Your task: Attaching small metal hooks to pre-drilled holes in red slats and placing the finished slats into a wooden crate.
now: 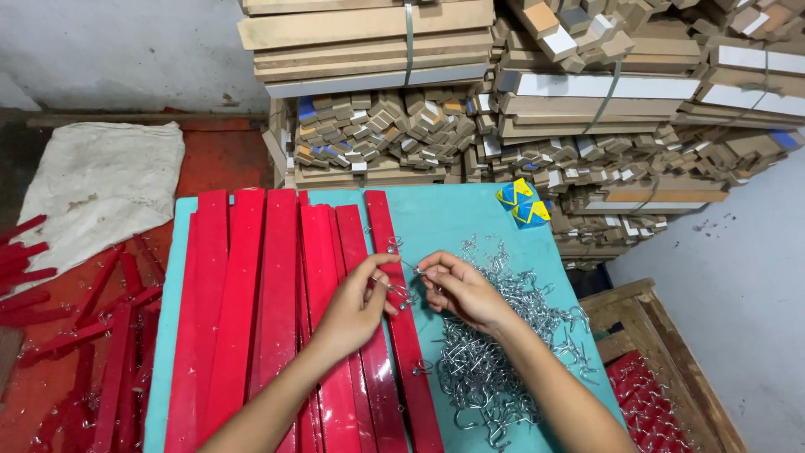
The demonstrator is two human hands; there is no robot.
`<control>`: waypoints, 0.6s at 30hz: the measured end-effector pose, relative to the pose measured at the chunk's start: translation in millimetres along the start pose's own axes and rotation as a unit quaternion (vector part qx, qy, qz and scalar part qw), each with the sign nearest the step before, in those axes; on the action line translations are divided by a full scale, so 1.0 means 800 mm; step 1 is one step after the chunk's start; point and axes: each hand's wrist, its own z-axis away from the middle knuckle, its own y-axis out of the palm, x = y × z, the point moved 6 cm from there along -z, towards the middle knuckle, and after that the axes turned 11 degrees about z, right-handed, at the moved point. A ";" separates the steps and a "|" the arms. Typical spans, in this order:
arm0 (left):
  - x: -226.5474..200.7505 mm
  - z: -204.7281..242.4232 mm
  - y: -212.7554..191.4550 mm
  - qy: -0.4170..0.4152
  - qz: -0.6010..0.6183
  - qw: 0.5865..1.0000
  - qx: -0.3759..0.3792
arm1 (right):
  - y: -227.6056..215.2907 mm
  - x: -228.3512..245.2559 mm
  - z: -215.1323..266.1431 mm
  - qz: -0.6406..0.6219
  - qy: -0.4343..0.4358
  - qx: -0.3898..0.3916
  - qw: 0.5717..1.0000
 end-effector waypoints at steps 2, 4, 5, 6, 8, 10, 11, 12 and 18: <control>0.000 0.002 -0.001 0.011 -0.040 0.999 0.005 | -0.016 0.001 -0.009 0.046 -0.013 -0.002 0.999; -0.006 0.006 0.005 0.017 -0.107 0.993 0.046 | -0.030 0.011 -0.020 0.122 -0.042 -0.012 0.992; -0.014 0.011 0.008 0.016 -0.107 0.993 0.047 | -0.029 0.019 -0.021 0.121 -0.042 -0.013 0.992; -0.024 0.014 0.014 0.023 -0.180 0.981 0.075 | -0.028 0.030 -0.026 0.132 -0.045 -0.005 0.990; -0.034 0.019 0.022 0.029 -0.253 0.962 0.101 | -0.035 0.040 -0.047 0.143 -0.049 0.004 0.988; -0.020 0.022 0.026 -0.063 -0.338 0.932 0.113 | -0.050 0.034 -0.077 0.229 -0.055 0.024 0.972; -0.020 0.024 0.027 -0.063 -0.338 0.932 0.113 | -0.056 0.031 -0.092 0.229 -0.054 0.024 0.972; -0.020 0.024 0.027 -0.063 -0.364 0.921 0.122 | -0.065 0.029 -0.109 0.268 -0.049 0.003 0.962; -0.005 0.023 0.027 -0.057 -0.436 0.886 0.150 | -0.070 0.027 -0.185 0.382 -0.038 -0.046 0.922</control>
